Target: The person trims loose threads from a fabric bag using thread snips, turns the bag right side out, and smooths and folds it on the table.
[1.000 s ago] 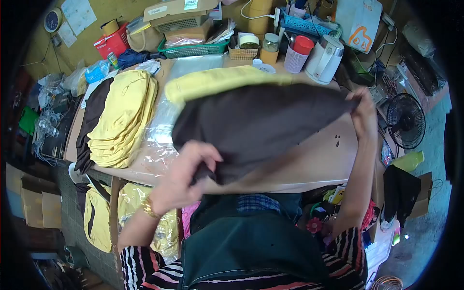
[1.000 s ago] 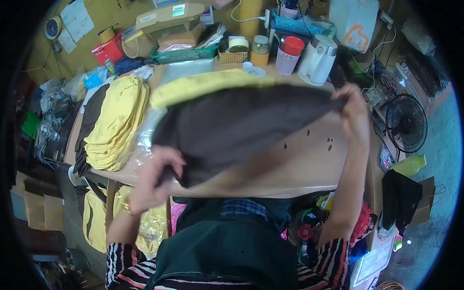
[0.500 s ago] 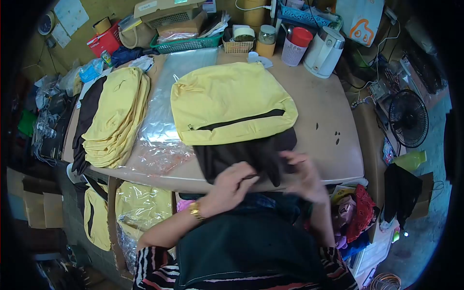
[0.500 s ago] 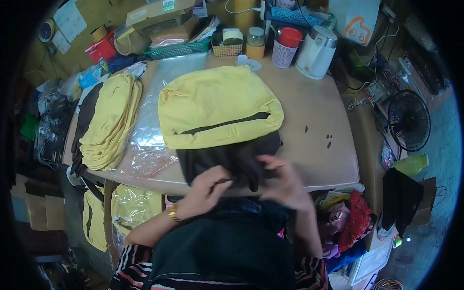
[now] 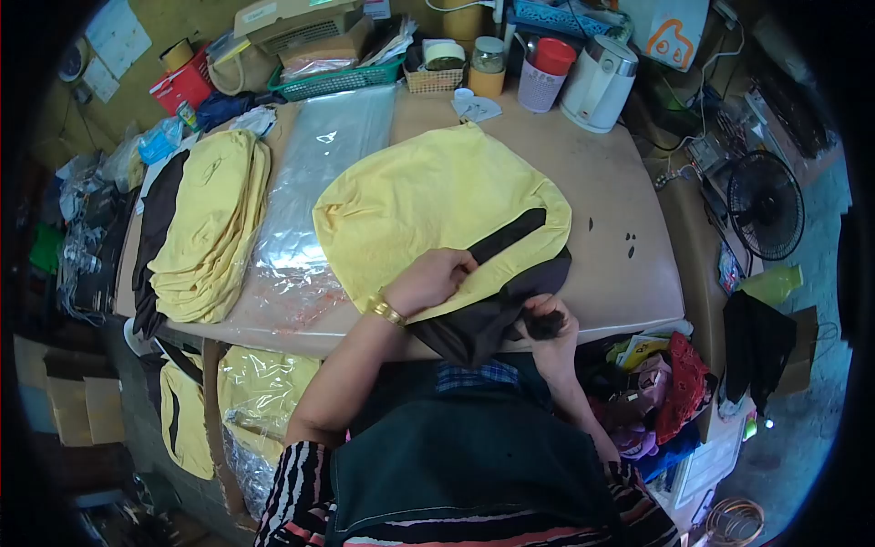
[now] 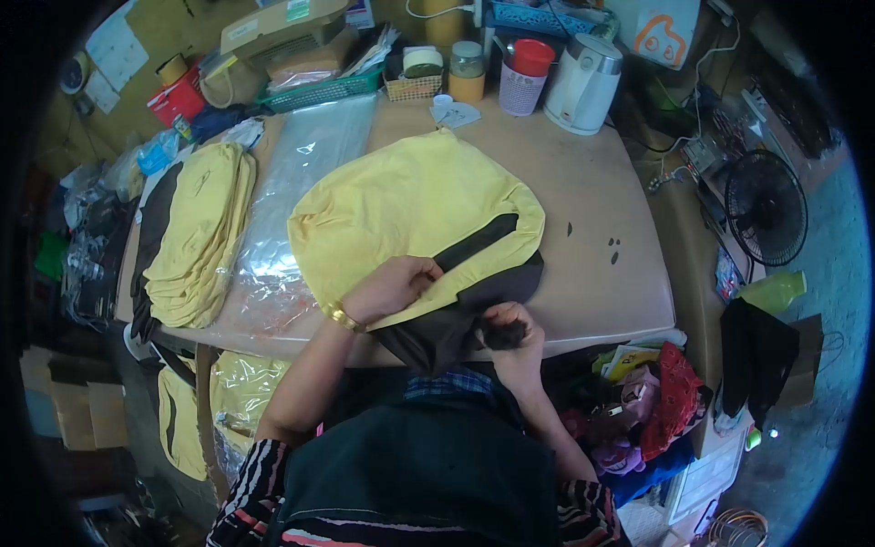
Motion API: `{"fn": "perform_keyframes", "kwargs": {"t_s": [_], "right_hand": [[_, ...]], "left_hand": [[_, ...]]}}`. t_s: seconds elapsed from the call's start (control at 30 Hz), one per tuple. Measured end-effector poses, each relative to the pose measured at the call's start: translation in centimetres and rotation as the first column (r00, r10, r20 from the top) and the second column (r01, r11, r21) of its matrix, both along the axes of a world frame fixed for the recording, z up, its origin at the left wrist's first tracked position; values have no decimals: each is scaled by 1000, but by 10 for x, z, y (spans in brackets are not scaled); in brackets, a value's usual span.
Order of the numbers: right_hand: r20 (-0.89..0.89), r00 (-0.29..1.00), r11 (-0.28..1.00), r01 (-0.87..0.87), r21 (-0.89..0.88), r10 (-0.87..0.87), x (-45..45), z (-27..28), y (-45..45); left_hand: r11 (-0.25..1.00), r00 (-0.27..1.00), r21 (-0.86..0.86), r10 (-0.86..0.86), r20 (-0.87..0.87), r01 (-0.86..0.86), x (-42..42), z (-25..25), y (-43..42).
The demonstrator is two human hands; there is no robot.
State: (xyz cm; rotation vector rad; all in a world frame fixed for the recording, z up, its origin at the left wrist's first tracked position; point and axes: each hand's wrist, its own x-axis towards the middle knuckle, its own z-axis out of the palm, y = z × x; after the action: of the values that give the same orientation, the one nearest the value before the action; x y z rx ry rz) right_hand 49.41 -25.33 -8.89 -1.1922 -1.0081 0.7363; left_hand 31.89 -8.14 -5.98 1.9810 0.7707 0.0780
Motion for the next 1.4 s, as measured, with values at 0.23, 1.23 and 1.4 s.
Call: {"fn": "perform_keyframes", "kwargs": {"t_s": [0.23,1.23,1.4], "right_hand": [[-766,642,999,-3,-47,-34,-5,7,45],[409,898,986,-134,-97,162,-19,7,13],[438,886,988,-131,-85,155,-20,5,11]], "left_hand": [[938,943,329,-3,334,-113,23,54,-47],[753,968,630,251,-13,-187,-16,14,-39],[777,968,615,237,-82,-138,-18,13,-35]]}}
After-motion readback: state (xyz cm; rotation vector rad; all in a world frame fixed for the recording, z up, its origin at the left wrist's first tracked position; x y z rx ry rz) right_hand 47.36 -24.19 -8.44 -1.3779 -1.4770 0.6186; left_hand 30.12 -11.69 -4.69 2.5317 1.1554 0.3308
